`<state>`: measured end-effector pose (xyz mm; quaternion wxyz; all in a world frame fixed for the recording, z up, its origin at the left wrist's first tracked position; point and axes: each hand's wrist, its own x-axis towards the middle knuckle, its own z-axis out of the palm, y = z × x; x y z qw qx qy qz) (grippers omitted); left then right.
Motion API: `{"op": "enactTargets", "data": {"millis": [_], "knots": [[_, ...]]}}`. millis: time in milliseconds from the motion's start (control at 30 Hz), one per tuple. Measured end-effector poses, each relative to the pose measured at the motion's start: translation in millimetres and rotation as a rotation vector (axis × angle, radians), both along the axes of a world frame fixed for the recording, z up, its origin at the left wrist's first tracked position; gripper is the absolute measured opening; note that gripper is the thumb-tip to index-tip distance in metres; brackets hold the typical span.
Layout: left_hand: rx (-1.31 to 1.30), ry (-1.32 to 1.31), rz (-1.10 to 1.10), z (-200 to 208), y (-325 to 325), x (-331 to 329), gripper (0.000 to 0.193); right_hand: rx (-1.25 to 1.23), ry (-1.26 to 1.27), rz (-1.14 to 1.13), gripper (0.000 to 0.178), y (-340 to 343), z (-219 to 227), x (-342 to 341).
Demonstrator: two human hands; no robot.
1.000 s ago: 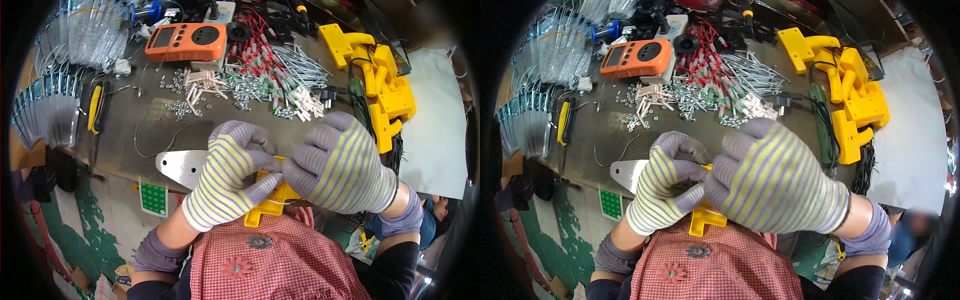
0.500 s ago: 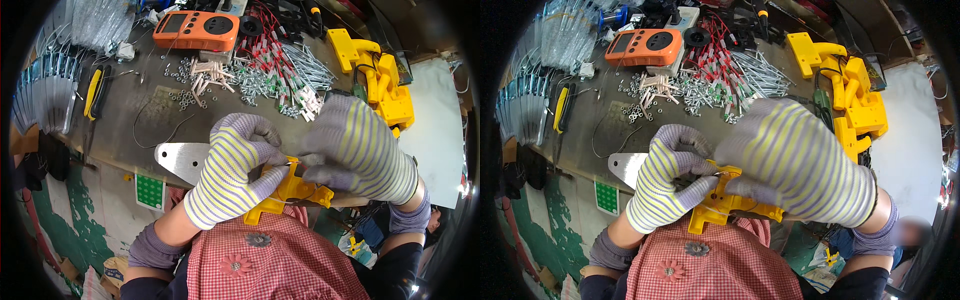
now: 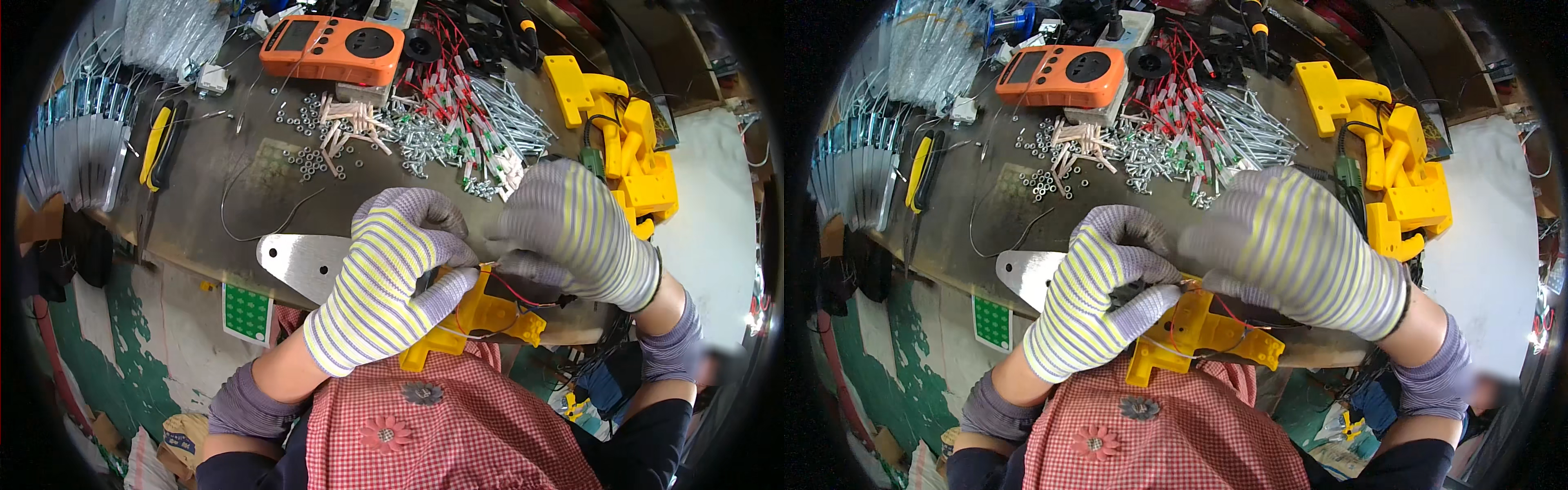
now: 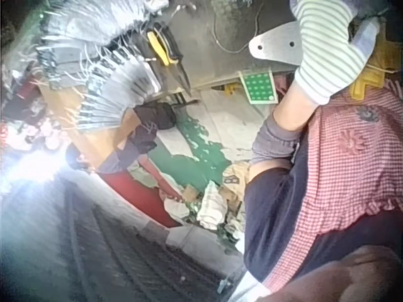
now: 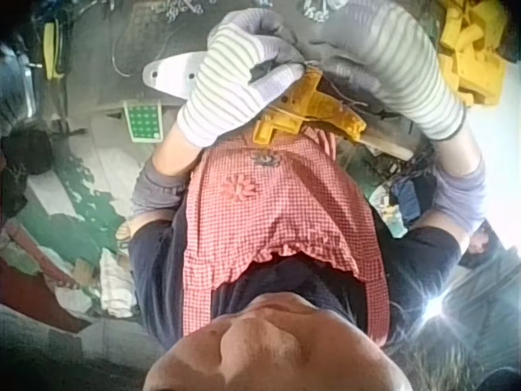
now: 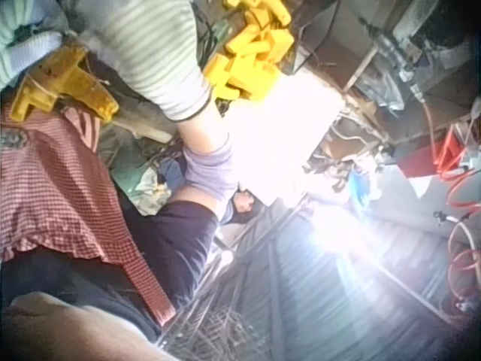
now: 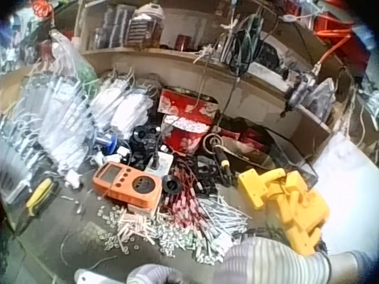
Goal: Assembling a yellow plastic housing for an electronic device, involving soldering wires and screwdriving.
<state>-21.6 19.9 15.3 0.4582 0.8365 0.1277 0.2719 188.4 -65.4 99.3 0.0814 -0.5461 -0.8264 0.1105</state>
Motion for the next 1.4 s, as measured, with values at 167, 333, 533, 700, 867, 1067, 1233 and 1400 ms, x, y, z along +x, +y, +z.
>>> {"op": "enactTargets", "data": {"millis": [167, 333, 533, 700, 867, 1067, 1233, 1400], "knots": [[-0.171, -0.017, 0.023, 0, -1, 5, 0.014, 0.180, -0.229, 0.310, 0.017, -1, -9, -4], [0.094, 0.007, 0.092, 2, -7, 6, 0.015, -0.638, 0.594, -0.312, 0.022, -4, -15, -2], [0.045, -0.024, 0.123, -3, -8, 10, 0.013, -0.204, 0.190, -0.213, 0.032, -11, -7, 8], [0.099, 0.011, 0.091, -1, -6, 9, 0.015, -0.021, -0.205, 0.152, 0.031, -8, -13, 9], [0.048, 0.038, 0.116, -4, -10, 9, 0.014, -1.021, 0.741, -0.568, 0.026, -6, -8, 5], [0.046, 0.069, 0.069, -2, -8, 12, 0.015, 0.140, -0.010, 0.119, 0.014, -9, -23, 12], [0.155, 0.083, 0.092, 4, -10, 10, 0.015, 0.085, 0.239, -0.031, 0.010, -19, -43, 12], [0.206, 0.122, 0.215, 20, 5, -9, 0.042, 0.470, 0.391, -0.922, 0.014, -4, -28, 79]]}}
